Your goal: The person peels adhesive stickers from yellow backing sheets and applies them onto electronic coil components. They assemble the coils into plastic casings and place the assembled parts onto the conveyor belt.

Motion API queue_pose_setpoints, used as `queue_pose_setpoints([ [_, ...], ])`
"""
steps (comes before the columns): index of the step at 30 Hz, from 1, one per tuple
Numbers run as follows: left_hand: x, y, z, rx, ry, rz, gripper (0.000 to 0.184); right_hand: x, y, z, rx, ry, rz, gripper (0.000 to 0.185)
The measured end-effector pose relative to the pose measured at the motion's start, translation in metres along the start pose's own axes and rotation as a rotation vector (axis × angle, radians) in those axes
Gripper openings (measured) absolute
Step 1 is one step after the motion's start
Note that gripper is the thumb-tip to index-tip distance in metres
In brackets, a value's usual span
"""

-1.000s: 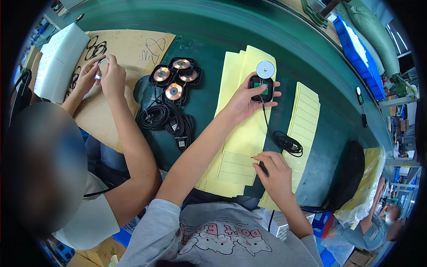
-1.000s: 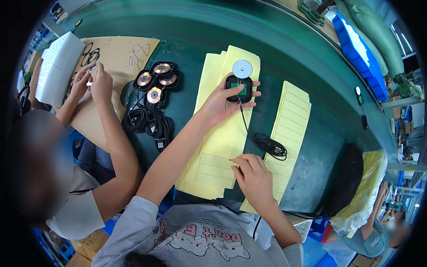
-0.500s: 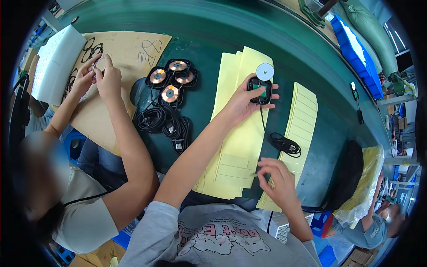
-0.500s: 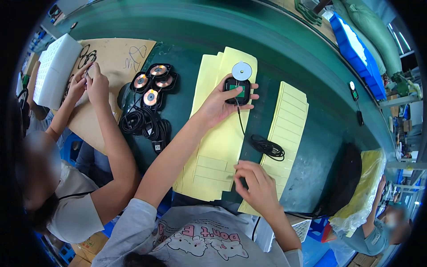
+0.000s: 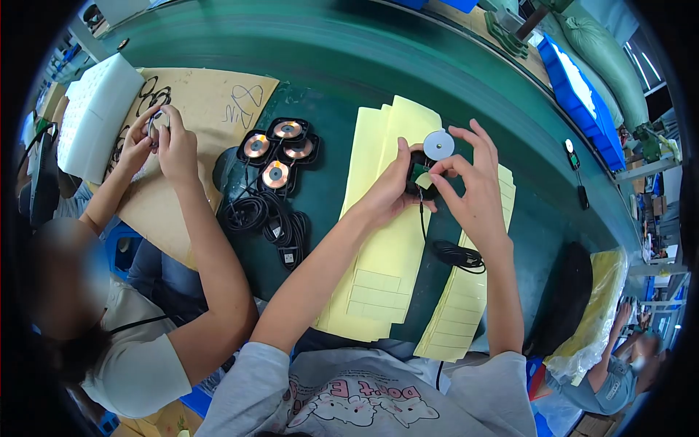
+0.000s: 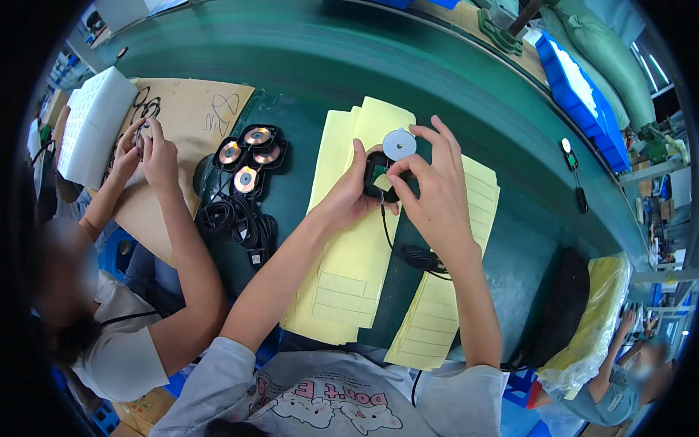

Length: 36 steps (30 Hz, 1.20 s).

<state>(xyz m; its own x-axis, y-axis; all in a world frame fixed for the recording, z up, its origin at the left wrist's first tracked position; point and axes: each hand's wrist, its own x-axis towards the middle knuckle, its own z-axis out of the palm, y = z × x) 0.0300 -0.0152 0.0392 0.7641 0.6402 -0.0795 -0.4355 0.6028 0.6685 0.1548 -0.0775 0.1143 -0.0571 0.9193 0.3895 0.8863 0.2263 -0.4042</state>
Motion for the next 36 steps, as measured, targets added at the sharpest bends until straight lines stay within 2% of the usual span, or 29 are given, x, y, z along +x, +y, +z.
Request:
queue_pose_setpoints([
  [10,0.002,0.002,0.003,0.036,0.035,-0.043,0.071,0.006,0.002,-0.001,-0.092,-0.039,-0.062,0.011],
  [19,0.001,0.001,0.002,0.069,-0.025,-0.037,0.072,0.009,0.003,-0.001,-0.116,-0.049,-0.076,0.011],
  [28,-0.001,0.006,0.007,0.114,0.05,-0.058,0.073,0.007,-0.008,-0.011,-0.171,-0.033,-0.073,0.01],
  [36,0.0,0.003,0.0,0.114,-0.033,-0.065,0.076,0.005,-0.001,-0.002,-0.191,-0.049,-0.081,0.01],
])
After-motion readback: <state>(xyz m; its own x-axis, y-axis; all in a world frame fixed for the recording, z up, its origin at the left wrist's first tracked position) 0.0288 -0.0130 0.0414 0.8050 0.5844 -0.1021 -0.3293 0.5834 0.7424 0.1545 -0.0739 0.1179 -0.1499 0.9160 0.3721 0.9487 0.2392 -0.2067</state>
